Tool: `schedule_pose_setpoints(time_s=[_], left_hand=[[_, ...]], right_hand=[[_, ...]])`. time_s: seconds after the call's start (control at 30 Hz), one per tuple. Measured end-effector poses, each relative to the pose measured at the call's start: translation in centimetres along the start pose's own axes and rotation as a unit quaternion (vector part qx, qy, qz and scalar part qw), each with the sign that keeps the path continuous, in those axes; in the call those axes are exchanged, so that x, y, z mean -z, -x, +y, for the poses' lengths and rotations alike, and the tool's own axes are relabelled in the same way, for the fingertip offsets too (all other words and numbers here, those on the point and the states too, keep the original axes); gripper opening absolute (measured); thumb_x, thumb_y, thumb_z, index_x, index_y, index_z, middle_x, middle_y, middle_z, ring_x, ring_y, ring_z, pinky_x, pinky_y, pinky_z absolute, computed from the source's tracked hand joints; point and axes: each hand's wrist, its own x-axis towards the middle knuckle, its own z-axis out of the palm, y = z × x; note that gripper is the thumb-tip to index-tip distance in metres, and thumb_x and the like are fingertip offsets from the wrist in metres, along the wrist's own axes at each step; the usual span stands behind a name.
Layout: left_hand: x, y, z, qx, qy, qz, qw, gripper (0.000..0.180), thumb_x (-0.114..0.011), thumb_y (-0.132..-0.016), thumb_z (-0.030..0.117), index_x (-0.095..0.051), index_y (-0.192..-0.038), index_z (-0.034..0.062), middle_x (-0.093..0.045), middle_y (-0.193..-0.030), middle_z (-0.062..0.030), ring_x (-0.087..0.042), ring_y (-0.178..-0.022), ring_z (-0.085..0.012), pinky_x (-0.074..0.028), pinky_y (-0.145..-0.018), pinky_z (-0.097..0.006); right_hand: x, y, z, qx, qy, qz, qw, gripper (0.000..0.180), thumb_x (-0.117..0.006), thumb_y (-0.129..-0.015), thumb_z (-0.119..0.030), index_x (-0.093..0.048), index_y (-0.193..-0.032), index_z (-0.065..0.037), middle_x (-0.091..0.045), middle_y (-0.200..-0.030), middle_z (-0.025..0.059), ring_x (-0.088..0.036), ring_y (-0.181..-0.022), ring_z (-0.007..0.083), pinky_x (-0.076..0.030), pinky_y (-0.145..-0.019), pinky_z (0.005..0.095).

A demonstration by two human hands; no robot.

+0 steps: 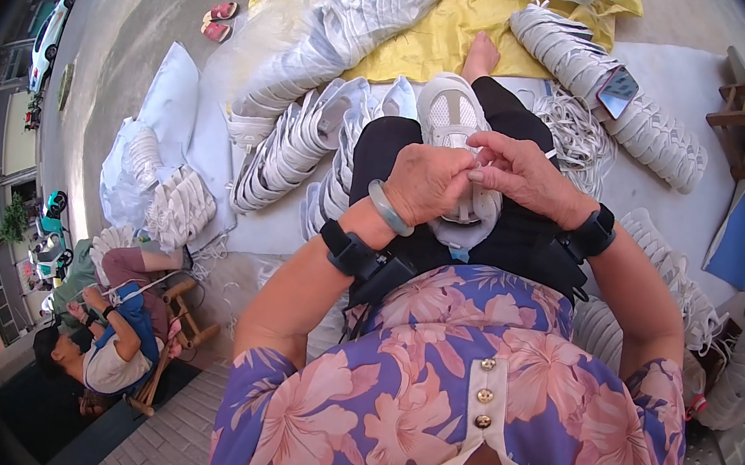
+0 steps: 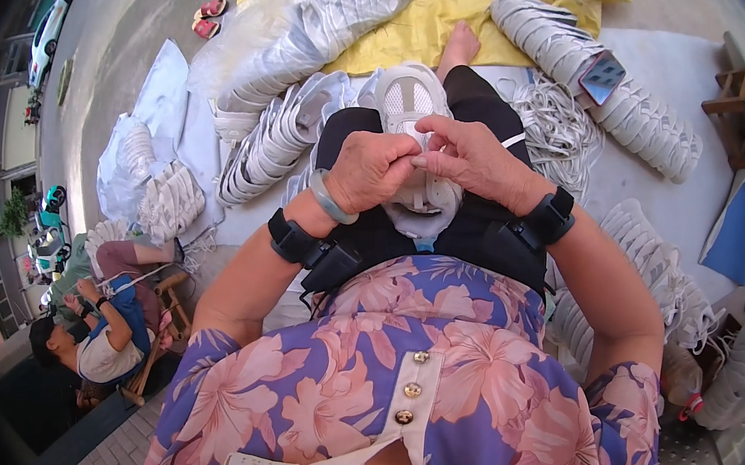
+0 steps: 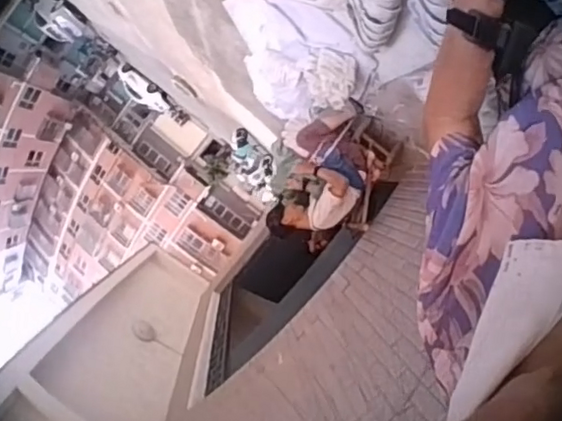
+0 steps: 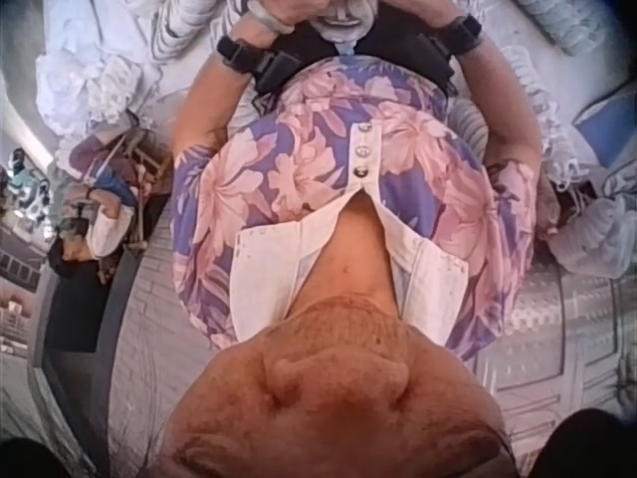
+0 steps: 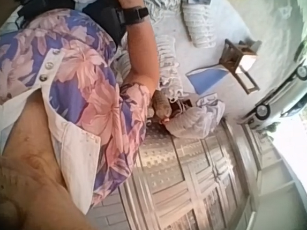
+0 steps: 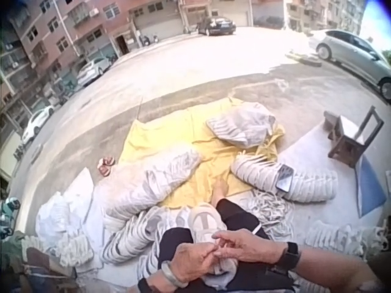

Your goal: Inserting and threading shoelaces into white athletic sneakers.

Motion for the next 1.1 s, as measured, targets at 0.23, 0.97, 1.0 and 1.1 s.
schedule_pose_setpoints(time_s=[0.23, 0.97, 1.0, 1.1], left_hand=[[0.4, 0.3, 0.0, -0.025, 0.008, 0.004, 1.0, 0.006, -0.059, -0.075, 0.011, -0.062, -0.078, 0.006, -0.059, -0.068, -0.0135, -0.06, -0.061, -0.0304, -0.046, -0.053, -0.034], [-2.0, 0.4, -4.0, 0.194, 0.002, 0.133, 0.972, 0.027, -0.071, -0.068, 0.011, -0.056, -0.089, 0.002, -0.055, -0.071, -0.006, -0.051, -0.057, -0.0132, -0.045, -0.056, -0.026], [-2.1, 0.4, -4.1, 0.202, 0.01, 0.137, 0.97, 0.029, -0.071, -0.068, 0.011, -0.055, -0.09, 0.0022, -0.054, -0.071, -0.0051, -0.051, -0.056, -0.0119, -0.045, -0.055, -0.025], [-2.1, 0.3, -4.3, 0.206, 0.038, 0.128, 0.969, 0.028, -0.072, -0.068, 0.011, -0.055, -0.09, 0.0026, -0.054, -0.071, -0.0038, -0.05, -0.055, -0.0095, -0.045, -0.053, -0.023]], right_hand=[[0.1, -0.6, -0.3, -0.067, -0.178, -0.102, 0.976, 0.02, -0.059, -0.086, -0.016, -0.059, -0.099, 0.0, -0.059, -0.078, 0.0015, -0.053, -0.067, 0.0068, -0.044, -0.058, 0.021], [-1.0, -3.6, 2.5, 0.041, 0.329, 0.122, 0.936, 0.015, -0.049, -0.081, -0.015, -0.057, -0.076, -0.003, -0.059, -0.069, 0.0174, -0.058, -0.069, 0.0355, -0.044, -0.061, 0.0455], [-1.0, -3.7, 2.6, 0.035, 0.341, 0.118, 0.932, 0.016, -0.048, -0.081, -0.015, -0.056, -0.075, -0.003, -0.058, -0.068, 0.0177, -0.058, -0.068, 0.0356, -0.045, -0.061, 0.0452], [-1.1, -3.6, 2.6, 0.026, 0.364, 0.113, 0.924, 0.016, -0.048, -0.081, -0.015, -0.055, -0.073, -0.002, -0.058, -0.066, 0.0181, -0.059, -0.066, 0.0352, -0.045, -0.06, 0.0445]])
